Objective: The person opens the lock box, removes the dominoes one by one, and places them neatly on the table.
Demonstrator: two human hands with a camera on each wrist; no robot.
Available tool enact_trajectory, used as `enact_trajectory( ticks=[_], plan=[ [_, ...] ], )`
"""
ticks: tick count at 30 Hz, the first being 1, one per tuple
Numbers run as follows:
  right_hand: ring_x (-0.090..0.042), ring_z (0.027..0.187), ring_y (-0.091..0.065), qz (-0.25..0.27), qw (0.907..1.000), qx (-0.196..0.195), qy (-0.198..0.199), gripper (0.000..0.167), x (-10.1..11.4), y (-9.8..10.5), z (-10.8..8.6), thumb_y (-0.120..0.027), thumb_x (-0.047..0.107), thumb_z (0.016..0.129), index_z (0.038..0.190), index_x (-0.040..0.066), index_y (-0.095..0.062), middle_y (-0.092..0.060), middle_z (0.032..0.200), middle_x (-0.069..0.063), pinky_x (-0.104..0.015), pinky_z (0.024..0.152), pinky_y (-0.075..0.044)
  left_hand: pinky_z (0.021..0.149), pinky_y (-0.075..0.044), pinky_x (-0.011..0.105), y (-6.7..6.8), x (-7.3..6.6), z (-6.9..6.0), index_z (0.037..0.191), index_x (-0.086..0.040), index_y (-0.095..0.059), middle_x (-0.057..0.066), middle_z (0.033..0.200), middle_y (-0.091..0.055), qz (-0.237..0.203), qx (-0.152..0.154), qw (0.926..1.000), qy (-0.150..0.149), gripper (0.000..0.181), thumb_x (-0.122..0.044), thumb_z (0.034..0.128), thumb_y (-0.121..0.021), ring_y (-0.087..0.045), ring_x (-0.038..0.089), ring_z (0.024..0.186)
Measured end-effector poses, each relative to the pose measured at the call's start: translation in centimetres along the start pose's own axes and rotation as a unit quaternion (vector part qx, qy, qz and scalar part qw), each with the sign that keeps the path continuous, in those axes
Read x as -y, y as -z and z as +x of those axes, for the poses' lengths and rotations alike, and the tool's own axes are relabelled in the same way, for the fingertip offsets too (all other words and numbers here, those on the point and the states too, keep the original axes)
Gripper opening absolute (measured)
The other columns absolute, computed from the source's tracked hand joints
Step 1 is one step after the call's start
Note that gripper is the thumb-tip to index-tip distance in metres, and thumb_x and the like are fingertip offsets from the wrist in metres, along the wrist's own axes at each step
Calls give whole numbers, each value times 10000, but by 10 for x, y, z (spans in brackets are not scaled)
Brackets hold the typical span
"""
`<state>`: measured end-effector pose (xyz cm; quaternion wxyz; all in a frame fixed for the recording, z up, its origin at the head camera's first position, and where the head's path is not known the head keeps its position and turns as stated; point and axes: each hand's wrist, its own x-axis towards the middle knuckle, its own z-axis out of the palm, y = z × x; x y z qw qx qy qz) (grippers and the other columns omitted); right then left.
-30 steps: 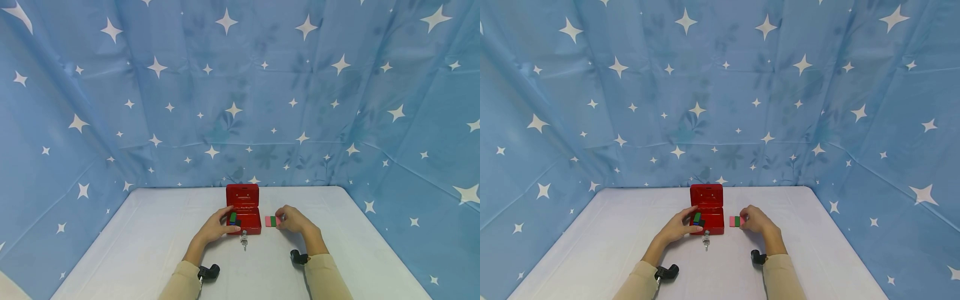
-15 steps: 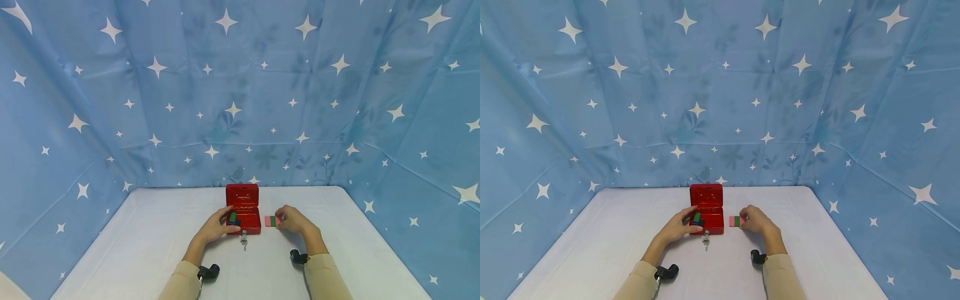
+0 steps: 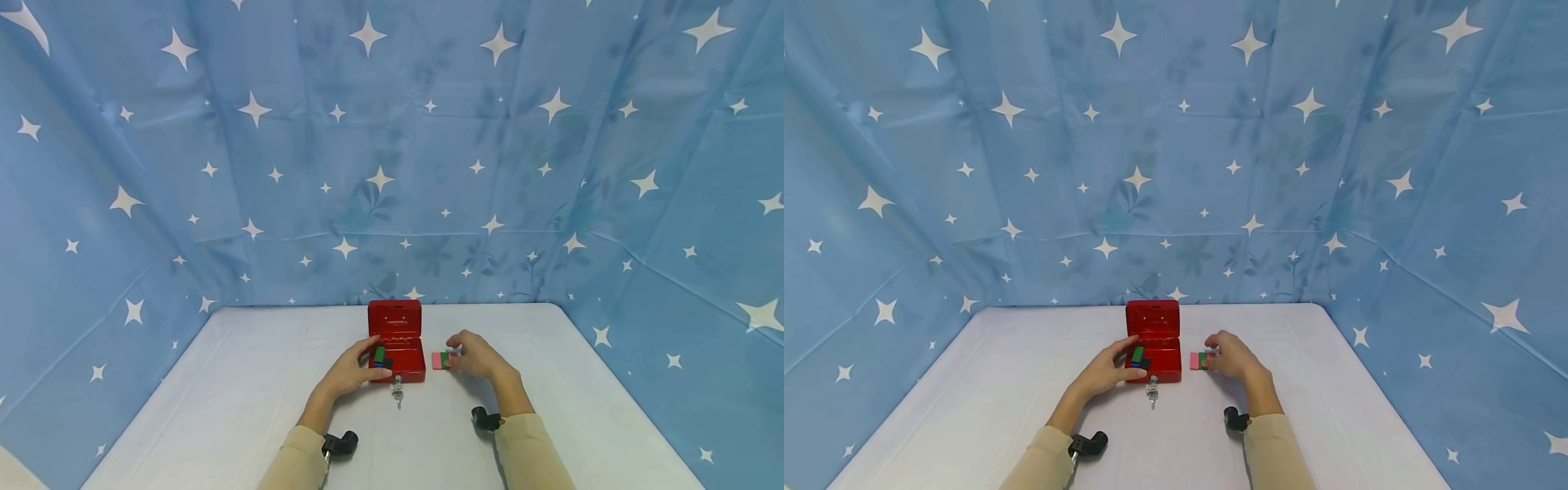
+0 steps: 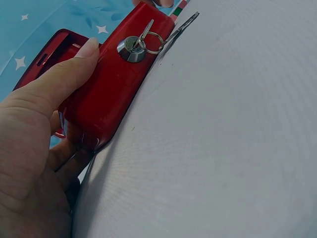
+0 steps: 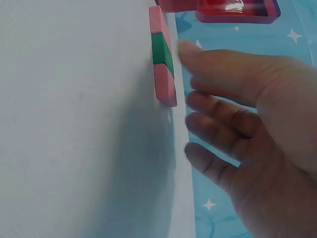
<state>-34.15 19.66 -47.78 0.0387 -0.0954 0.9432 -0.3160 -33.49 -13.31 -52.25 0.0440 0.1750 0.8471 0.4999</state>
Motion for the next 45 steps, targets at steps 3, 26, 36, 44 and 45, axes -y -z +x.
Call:
enact_trajectory(
  ticks=[3, 26, 36, 44, 45],
  plan=[
    [-223, 970, -605, -6, 9997, -166, 173, 351, 4, 0, -1, -798, 144, 907, 1237, 49, -721, -700, 1114, -73, -413, 845, -577, 1175, -416, 614, 0, 0, 0, 1596, -238, -426, 106, 1651, -401, -56, -13, 10000, 34, 895, -450, 840, -856, -372, 401, 1524],
    [-245, 1024, -630, -140, 9959, -392, 801, 370, 16, -7, 6, -792, 178, 921, 1256, 40, -716, -699, 1212, -116, -404, 844, -590, 1198, -381, 621, 1, -1, 1, 1591, -175, -432, 133, 1638, -417, -104, 12, 9998, -152, 886, -416, 850, -853, -388, 417, 1511],
    [-293, 1059, -641, -77, 9921, -690, 1047, 388, 35, -14, 8, -807, 200, 918, 1258, 39, -714, -690, 1240, -139, -419, 849, -610, 1198, -380, 623, 0, 1, 3, 1592, -183, -432, 130, 1644, -410, -127, 10, 9998, -124, 886, -417, 850, -855, -382, 418, 1516],
    [-312, 1081, -646, 16, 9897, -657, 1274, 357, 52, -21, 7, -805, 193, 921, 1249, 80, -723, -681, 1252, -152, -405, 854, -626, 1198, -369, 639, 2, -2, 2, 1591, -178, -435, 130, 1642, -417, -106, 22, 9998, -140, 882, -415, 851, -853, -389, 416, 1513],
    [-313, 1083, -647, 7, 9895, -655, 1292, 355, 54, -21, 7, -803, 192, 923, 1249, 79, -721, -681, 1248, -149, -397, 854, -626, 1199, -367, 640, 2, -2, 2, 1591, -180, -435, 128, 1643, -416, -101, 24, 9999, -137, 881, -415, 852, -852, -388, 415, 1514]
  ],
)
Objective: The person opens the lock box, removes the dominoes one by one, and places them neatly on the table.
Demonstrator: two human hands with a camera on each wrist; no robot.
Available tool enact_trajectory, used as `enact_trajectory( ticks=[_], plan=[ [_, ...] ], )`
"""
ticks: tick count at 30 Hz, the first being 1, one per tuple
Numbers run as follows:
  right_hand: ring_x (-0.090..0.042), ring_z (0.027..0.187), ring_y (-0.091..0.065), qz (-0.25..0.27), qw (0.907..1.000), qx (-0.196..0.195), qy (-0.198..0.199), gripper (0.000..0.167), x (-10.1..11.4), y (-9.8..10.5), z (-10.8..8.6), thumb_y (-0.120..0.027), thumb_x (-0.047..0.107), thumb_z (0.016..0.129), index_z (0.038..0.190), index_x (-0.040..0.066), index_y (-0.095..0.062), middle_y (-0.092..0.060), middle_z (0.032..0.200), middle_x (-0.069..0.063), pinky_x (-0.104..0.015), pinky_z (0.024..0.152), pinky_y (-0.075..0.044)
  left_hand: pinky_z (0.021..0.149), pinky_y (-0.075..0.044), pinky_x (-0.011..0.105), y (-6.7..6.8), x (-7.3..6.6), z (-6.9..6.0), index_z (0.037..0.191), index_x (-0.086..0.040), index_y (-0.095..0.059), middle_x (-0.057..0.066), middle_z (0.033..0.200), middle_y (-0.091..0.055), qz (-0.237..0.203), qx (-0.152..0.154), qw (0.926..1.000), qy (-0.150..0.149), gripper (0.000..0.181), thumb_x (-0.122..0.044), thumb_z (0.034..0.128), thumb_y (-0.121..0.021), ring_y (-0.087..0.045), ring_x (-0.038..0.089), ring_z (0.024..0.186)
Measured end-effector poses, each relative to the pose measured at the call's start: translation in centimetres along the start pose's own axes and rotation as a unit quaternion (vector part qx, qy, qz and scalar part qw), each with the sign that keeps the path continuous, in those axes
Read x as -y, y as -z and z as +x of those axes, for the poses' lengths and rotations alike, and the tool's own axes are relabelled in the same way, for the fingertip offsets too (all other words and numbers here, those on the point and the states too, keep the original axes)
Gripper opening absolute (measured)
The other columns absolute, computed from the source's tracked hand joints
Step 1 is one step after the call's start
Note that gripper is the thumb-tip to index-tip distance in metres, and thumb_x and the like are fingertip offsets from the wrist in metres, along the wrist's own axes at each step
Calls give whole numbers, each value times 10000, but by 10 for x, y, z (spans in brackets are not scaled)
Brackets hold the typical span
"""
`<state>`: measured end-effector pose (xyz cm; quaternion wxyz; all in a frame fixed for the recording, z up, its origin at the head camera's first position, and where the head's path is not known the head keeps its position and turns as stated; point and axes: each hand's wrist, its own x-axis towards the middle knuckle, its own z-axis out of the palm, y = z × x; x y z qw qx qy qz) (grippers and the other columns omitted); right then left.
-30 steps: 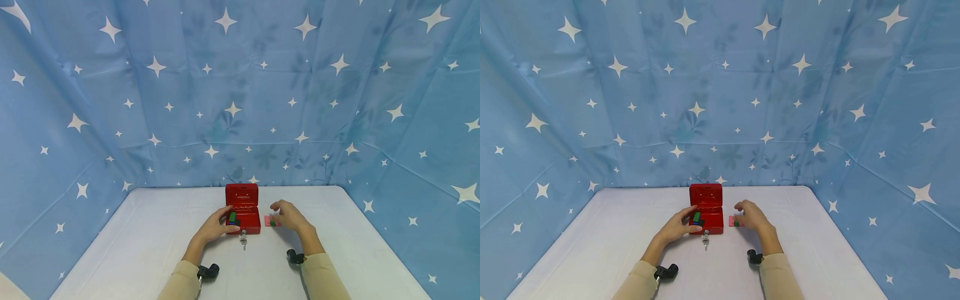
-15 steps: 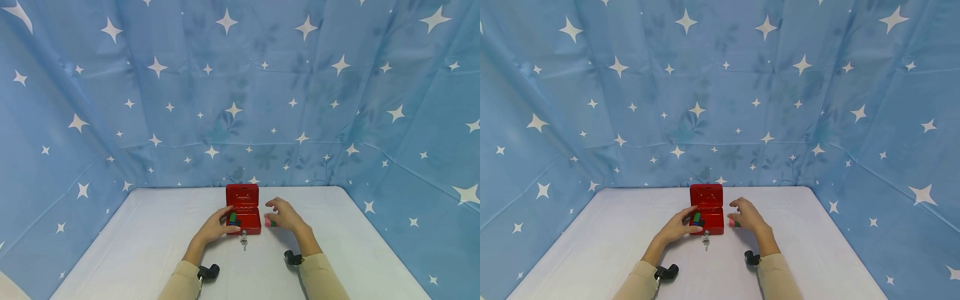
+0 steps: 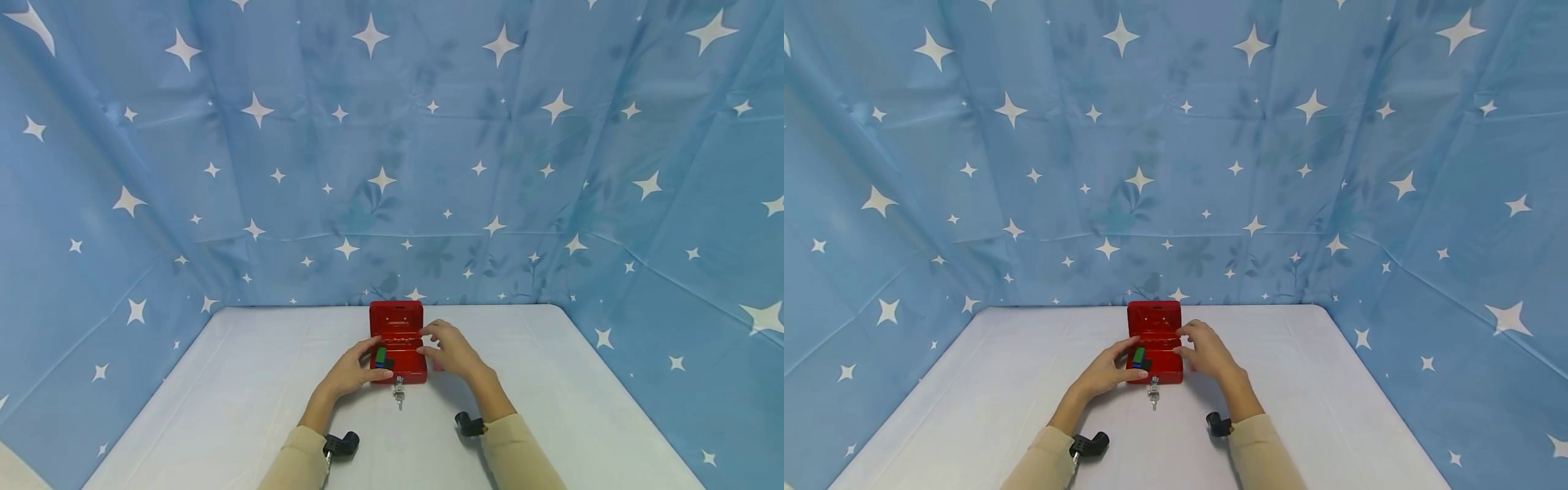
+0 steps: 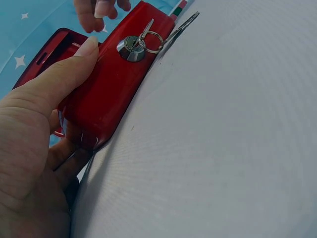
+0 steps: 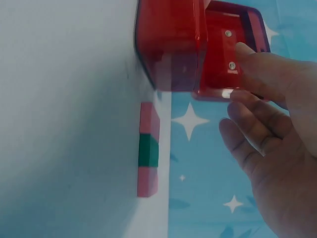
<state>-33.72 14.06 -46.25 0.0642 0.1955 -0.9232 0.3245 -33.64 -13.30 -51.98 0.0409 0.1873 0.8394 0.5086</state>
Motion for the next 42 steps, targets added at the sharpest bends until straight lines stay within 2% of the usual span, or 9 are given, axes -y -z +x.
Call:
enact_trajectory(
  ticks=[5, 8, 12, 18, 28, 42],
  plan=[
    [-360, 1078, -650, 132, 9998, 58, 145, 372, 6, -3, 0, -794, 181, 931, 1273, 62, -707, -676, 1215, -149, -366, 780, -643, 1203, -358, 643, -1, 1, 0, 1588, -178, -439, 129, 1641, -419, 1, 5, 10000, -25, 873, -408, 855, -852, -386, 416, 1515],
    [-361, 1081, -654, 165, 9994, 88, 297, 385, 8, -6, -1, -791, 179, 934, 1288, 60, -701, -677, 1208, -151, -408, 808, -652, 1200, -360, 645, -1, 2, 0, 1588, -179, -440, 130, 1637, -423, 16, 11, 10000, -43, 875, -418, 854, -851, -388, 418, 1512],
    [-321, 1071, -656, 158, 9985, 87, 515, 386, 10, -11, -2, -788, 176, 935, 1288, 48, -698, -681, 1203, -151, -477, 933, -619, 1200, -367, 637, -2, 2, 0, 1590, -183, -437, 126, 1638, -423, 67, 20, 10000, -39, 885, -444, 851, -849, -392, 412, 1512],
    [-281, 1017, -643, 274, 9974, 195, 636, 370, 15, -13, -1, -778, 151, 943, 1279, 21, -693, -675, 1185, -163, -465, 917, -616, 1205, -373, 615, -1, 1, -1, 1590, -183, -437, 118, 1640, -424, 115, 6, 9999, -20, 903, -469, 841, -852, -401, 402, 1511],
    [-166, 939, -597, 97, 9981, 333, 514, 404, 18, -19, -1, -793, 187, 935, 1298, 42, -693, -679, 1186, -126, -311, 838, -607, 1201, -374, 622, 0, 2, 0, 1588, -178, -439, 122, 1636, -430, 81, -5, 10000, -37, 880, -434, 853, -852, -400, 418, 1508],
    [-189, 956, -615, 27, 9976, 428, 534, 417, 19, -21, -2, -791, 193, 937, 1311, 39, -690, -680, 1193, -125, -357, 861, -619, 1199, -373, 630, 0, 2, 1, 1594, -173, -429, 124, 1639, -422, 93, 34, 9999, -57, 894, -447, 853, -849, -387, 417, 1514]
  ],
)
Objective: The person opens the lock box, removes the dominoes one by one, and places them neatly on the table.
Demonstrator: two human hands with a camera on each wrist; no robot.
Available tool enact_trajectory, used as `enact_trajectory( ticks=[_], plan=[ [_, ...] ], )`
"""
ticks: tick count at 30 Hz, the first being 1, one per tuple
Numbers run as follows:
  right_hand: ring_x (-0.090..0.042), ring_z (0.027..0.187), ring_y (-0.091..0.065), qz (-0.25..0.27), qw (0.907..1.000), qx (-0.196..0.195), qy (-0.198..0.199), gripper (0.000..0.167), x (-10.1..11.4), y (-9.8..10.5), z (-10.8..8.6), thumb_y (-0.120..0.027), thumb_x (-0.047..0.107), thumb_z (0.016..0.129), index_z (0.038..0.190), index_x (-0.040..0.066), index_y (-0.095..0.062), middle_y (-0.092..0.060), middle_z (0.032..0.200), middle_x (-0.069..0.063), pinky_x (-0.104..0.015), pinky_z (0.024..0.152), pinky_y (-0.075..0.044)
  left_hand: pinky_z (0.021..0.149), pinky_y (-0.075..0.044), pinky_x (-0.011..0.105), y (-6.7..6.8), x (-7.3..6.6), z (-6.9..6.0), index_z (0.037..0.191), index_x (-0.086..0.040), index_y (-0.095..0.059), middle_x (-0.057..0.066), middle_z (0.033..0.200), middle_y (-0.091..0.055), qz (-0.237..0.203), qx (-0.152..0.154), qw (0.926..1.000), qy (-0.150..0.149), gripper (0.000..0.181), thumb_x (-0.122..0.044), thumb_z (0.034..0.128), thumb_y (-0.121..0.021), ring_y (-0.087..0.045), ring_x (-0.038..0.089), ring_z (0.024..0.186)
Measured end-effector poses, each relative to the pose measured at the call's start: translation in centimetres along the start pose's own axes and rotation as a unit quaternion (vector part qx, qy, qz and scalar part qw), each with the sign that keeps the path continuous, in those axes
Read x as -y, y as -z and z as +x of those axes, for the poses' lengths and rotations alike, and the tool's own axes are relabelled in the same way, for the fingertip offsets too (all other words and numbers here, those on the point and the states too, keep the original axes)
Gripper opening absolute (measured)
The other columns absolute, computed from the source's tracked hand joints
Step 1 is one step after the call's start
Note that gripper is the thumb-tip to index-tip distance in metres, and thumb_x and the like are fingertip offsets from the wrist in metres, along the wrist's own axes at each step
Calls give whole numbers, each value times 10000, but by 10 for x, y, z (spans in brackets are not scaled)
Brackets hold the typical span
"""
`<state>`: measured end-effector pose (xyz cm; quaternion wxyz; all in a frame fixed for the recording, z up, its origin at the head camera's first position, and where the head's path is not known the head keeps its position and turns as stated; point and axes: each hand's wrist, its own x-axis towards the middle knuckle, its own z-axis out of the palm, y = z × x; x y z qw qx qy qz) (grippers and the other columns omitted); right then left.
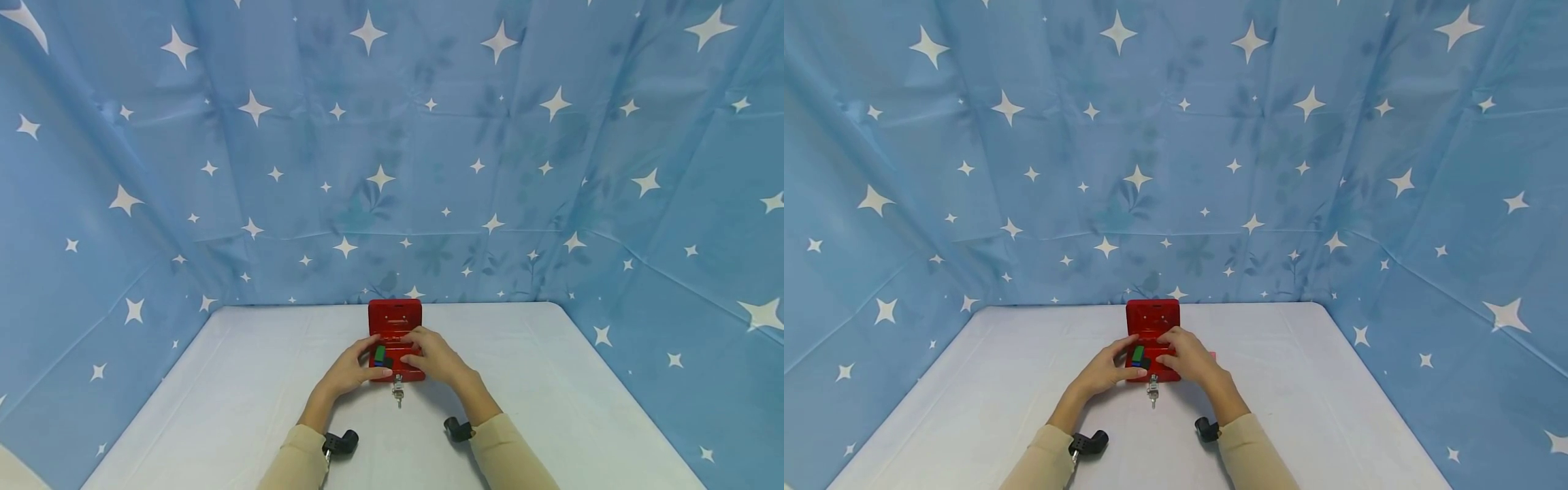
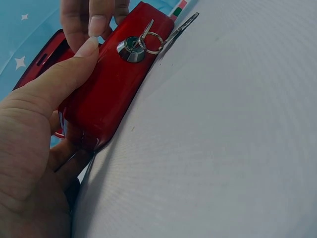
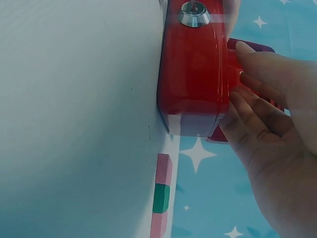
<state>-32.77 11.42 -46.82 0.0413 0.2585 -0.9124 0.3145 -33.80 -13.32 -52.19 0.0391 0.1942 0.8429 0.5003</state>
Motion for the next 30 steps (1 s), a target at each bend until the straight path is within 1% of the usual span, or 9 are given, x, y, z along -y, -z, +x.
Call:
enact_trajectory(
  ticks=[7, 10, 14, 22, 30],
  plan=[
    [-221, 1009, -637, 57, 9999, 80, 36, 419, 2, -3, 0, -798, 201, 930, 1306, 50, -694, -676, 1202, -87, -348, 867, -625, 1204, -377, 611, 0, 2, 0, 1597, -169, -422, 120, 1643, -417, 39, 20, 10000, -31, 913, -463, 847, -852, -388, 408, 1518],
    [-238, 1027, -646, 80, 9999, 88, 67, 413, 3, -5, 0, -794, 207, 935, 1303, 49, -696, -672, 1206, -75, -365, 886, -629, 1210, -370, 609, 0, 2, 1, 1597, -167, -422, 120, 1644, -415, 26, 5, 10000, -40, 909, -457, 850, -851, -384, 407, 1520],
    [-284, 1034, -655, 102, 9998, 84, 151, 407, 3, -7, -1, -789, 199, 938, 1295, 28, -693, -672, 1215, -102, -401, 894, -628, 1213, -365, 609, 0, 1, 1, 1596, -170, -425, 122, 1647, -412, 7, -6, 10000, -44, 901, -448, 852, -851, -383, 412, 1521],
    [-266, 1039, -650, 119, 9998, 114, 85, 405, 3, -7, 0, -786, 195, 941, 1300, 31, -694, -670, 1239, -97, -380, 894, -628, 1207, -374, 608, 1, 1, 0, 1594, -166, -427, 126, 1642, -418, -33, 8, 10000, -82, 901, -434, 849, -858, -387, 419, 1515],
    [-236, 1067, -648, -33, 9999, 138, -46, 414, 4, -11, 2, -793, 208, 937, 1306, 50, -694, -662, 1246, -53, -381, 915, -629, 1207, -371, 616, 1, -1, 0, 1598, -194, -425, 89, 1649, -413, -52, 105, 9999, -75, 931, -450, 824, -875, -375, 386, 1529]
  ],
)
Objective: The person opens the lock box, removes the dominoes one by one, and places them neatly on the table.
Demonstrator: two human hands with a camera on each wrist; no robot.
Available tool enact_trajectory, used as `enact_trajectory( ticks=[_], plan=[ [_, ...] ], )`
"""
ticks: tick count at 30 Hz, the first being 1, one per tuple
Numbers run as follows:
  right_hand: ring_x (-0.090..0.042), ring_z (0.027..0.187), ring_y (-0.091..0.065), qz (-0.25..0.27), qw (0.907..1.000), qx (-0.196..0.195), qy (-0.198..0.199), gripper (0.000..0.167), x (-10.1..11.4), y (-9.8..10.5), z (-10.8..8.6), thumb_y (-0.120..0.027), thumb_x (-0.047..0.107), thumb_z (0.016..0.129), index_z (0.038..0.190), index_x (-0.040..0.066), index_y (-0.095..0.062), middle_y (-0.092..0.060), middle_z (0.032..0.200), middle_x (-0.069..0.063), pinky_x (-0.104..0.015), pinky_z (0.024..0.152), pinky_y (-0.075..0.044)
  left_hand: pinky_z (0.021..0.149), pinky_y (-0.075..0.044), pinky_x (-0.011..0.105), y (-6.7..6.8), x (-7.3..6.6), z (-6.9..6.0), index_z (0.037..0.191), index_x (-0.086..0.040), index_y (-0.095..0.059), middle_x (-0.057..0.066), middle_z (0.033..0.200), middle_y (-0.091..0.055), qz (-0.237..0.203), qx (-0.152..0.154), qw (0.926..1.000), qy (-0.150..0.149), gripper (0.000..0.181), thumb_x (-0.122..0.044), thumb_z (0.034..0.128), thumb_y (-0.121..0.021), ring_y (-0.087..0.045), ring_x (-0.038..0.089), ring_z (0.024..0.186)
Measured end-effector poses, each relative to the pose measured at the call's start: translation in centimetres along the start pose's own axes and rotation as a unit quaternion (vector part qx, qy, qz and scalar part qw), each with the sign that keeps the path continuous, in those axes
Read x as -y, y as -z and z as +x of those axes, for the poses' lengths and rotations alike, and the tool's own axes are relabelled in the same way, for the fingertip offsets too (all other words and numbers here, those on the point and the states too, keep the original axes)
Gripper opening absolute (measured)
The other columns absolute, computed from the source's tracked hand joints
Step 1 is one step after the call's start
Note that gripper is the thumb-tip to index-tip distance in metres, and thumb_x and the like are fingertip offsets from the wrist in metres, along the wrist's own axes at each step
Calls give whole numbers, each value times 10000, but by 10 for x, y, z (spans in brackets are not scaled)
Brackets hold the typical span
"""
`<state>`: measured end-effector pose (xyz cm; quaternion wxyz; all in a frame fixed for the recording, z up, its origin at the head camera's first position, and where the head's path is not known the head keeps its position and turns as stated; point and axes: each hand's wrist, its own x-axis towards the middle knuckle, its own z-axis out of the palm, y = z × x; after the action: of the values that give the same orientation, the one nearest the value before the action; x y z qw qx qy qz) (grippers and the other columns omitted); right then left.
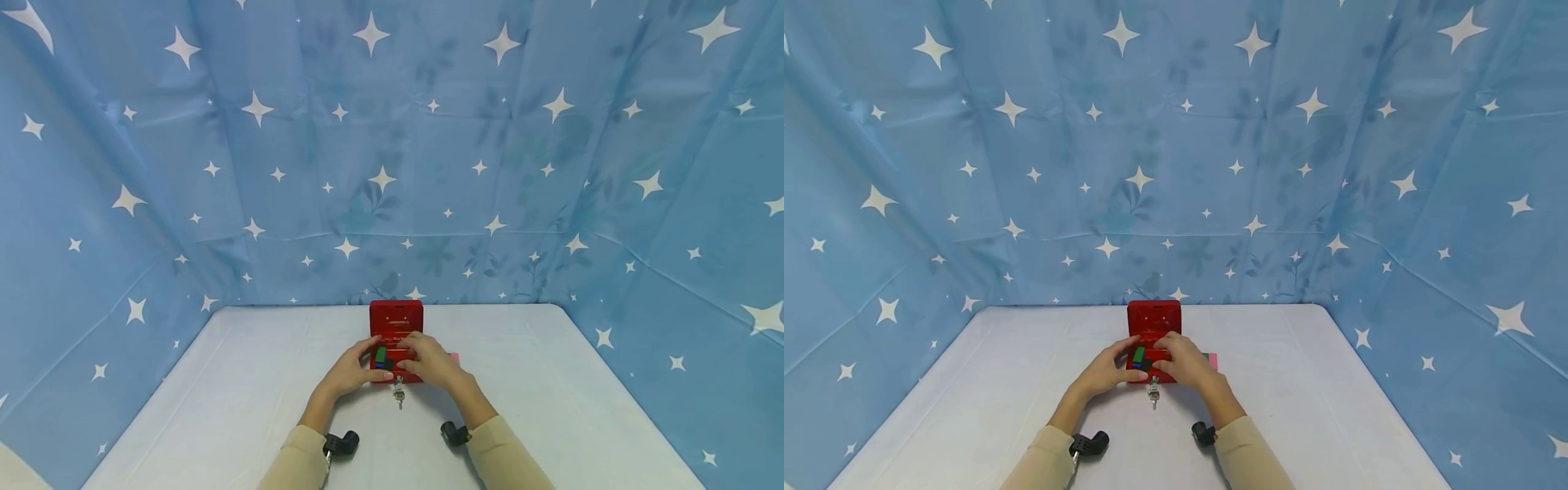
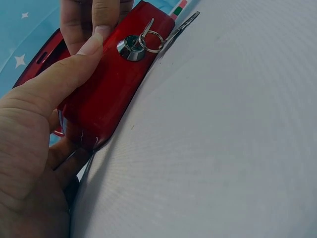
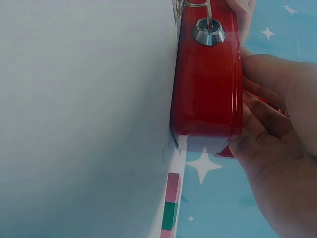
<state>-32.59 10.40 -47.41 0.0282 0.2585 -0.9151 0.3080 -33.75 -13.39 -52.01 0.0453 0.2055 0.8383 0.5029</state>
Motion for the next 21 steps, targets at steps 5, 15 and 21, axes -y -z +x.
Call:
enact_trajectory(
  ticks=[5, 15, 21],
  plan=[
    [-260, 1061, -659, -39, 9999, -17, 106, 419, 0, -1, 1, -802, 195, 927, 1293, 23, -694, -663, 1241, -74, -404, 919, -628, 1213, -360, 621, 0, -1, 0, 1597, -191, -426, 78, 1651, -412, 6, -22, 10000, -23, 936, -458, 821, -876, -367, 375, 1536],
    [-265, 1070, -674, -10, 10000, 41, -43, 416, 2, -2, 2, -815, 189, 913, 1282, 37, -697, -664, 1255, -83, -418, 924, -631, 1208, -361, 630, 0, 0, -1, 1596, -192, -428, 84, 1653, -410, 22, -56, 10000, -58, 924, -454, 829, -871, -363, 383, 1537],
    [-243, 1048, -682, 16, 9999, 140, -101, 415, 3, -3, 4, -812, 182, 915, 1288, 39, -698, -670, 1247, -94, -411, 919, -633, 1208, -365, 625, -1, 1, -1, 1597, -195, -427, 85, 1653, -408, 8, -48, 10000, -44, 914, -447, 836, -866, -364, 386, 1535]
  ],
)
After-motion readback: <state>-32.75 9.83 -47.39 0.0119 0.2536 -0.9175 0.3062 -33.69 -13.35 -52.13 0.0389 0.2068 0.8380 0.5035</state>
